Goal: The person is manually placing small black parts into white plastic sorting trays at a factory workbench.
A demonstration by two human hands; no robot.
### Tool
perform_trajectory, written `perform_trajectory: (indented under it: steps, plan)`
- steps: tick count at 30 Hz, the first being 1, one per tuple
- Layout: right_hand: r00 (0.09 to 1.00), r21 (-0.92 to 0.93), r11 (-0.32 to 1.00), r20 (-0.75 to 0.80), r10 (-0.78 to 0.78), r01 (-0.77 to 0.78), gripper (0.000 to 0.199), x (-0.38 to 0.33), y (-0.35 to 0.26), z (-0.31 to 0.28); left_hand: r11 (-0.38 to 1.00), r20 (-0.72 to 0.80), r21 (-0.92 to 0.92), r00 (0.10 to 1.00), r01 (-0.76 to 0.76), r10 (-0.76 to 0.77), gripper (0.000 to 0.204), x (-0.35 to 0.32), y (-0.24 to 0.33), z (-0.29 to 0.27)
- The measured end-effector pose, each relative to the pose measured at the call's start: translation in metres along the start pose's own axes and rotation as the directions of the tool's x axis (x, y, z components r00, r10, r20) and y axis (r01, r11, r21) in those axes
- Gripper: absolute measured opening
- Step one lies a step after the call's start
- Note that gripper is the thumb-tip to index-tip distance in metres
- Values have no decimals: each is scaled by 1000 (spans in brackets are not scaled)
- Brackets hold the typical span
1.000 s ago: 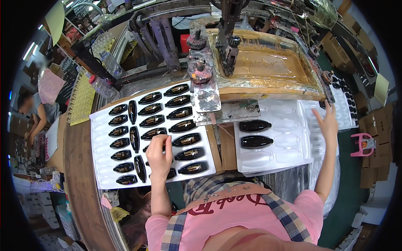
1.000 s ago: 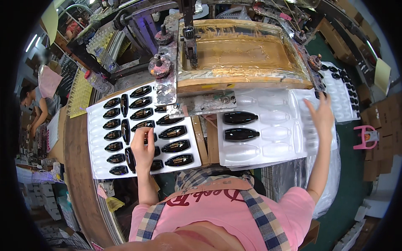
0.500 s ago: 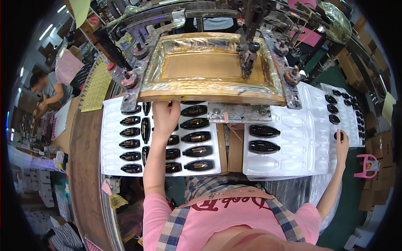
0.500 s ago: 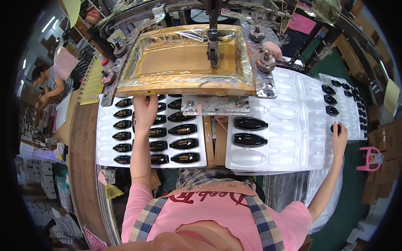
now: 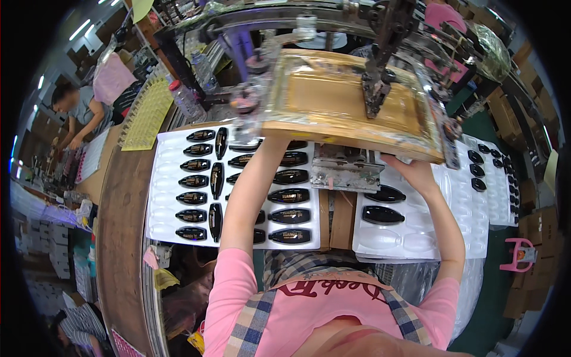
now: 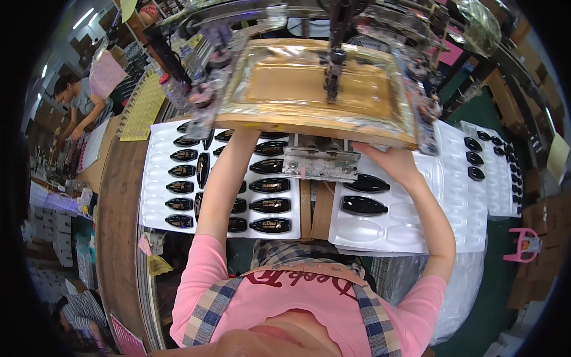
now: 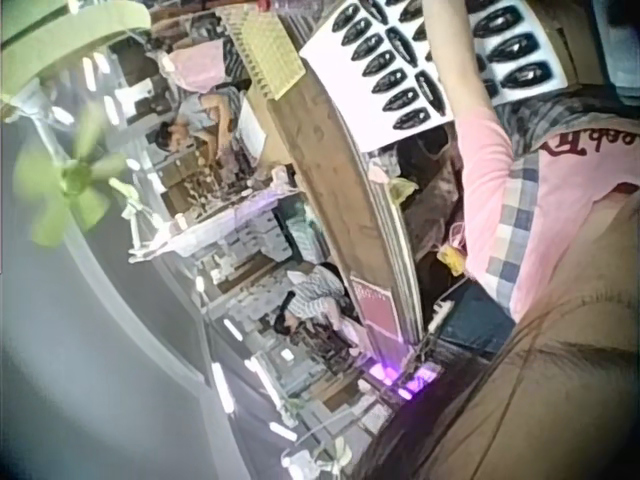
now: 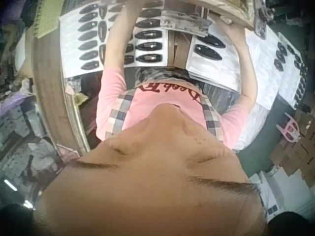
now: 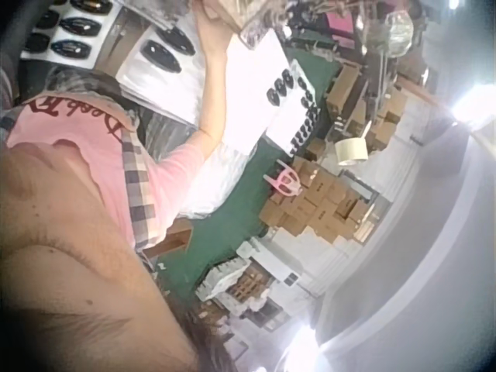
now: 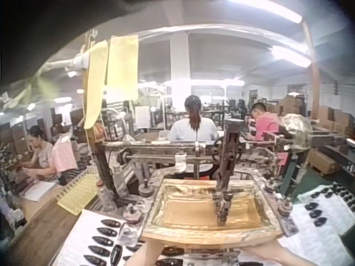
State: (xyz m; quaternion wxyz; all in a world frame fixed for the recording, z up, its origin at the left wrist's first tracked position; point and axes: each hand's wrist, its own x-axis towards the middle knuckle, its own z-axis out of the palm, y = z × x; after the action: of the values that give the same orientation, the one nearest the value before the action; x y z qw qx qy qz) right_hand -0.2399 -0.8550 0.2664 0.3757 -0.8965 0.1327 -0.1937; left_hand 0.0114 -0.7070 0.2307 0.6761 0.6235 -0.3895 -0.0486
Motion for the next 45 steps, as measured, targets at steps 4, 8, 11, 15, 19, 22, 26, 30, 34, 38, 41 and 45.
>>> perform_trajectory:
  steps: [4,8,11,15,19,22,26,30,34,38,41,45]
  plan:
    - [987,-168,976,108,-121,138,56,21,-20,35,931,26,-330,988,155,-156,20,-15,12,-45]
    - [989,-129,992,150,11,9,54,19,-24,46,979,-89,-52,976,195,-199,21,-46,3,-137]
    - [975,-248,968,199,96,-45,53,5,-26,26,944,-305,165,925,286,-227,24,-68,-30,-229]
    - [987,-295,950,-149,64,-106,42,-23,58,-30,902,-671,126,705,414,-230,25,-94,-70,-336]
    - [970,-632,742,-218,105,-222,33,-49,151,-126,727,-821,297,555,619,-137,20,-98,-103,-391]
    - [943,-739,598,-316,101,-311,38,-81,202,-180,546,-862,360,493,757,-114,22,-91,-110,-402]
    - [760,-646,401,-564,322,-649,56,-125,227,-209,393,-859,347,457,852,-232,32,-89,-141,-439]
    - [713,-519,490,-485,506,-700,73,-161,252,-238,356,-815,290,425,888,-395,26,-71,-148,-441]
    - [765,-534,548,-458,453,-644,74,-152,235,-226,230,-817,320,391,919,-424,27,-66,-133,-444]
    - [758,-529,544,-477,445,-652,76,-133,224,-214,128,-843,393,412,911,-344,35,-69,-148,-444]
    - [740,-539,508,-499,451,-672,77,-122,213,-208,103,-855,412,424,905,-298,37,-74,-159,-447]
    - [738,-638,370,-579,348,-675,79,-121,226,-218,103,-854,510,517,854,-58,33,-72,-144,-410]
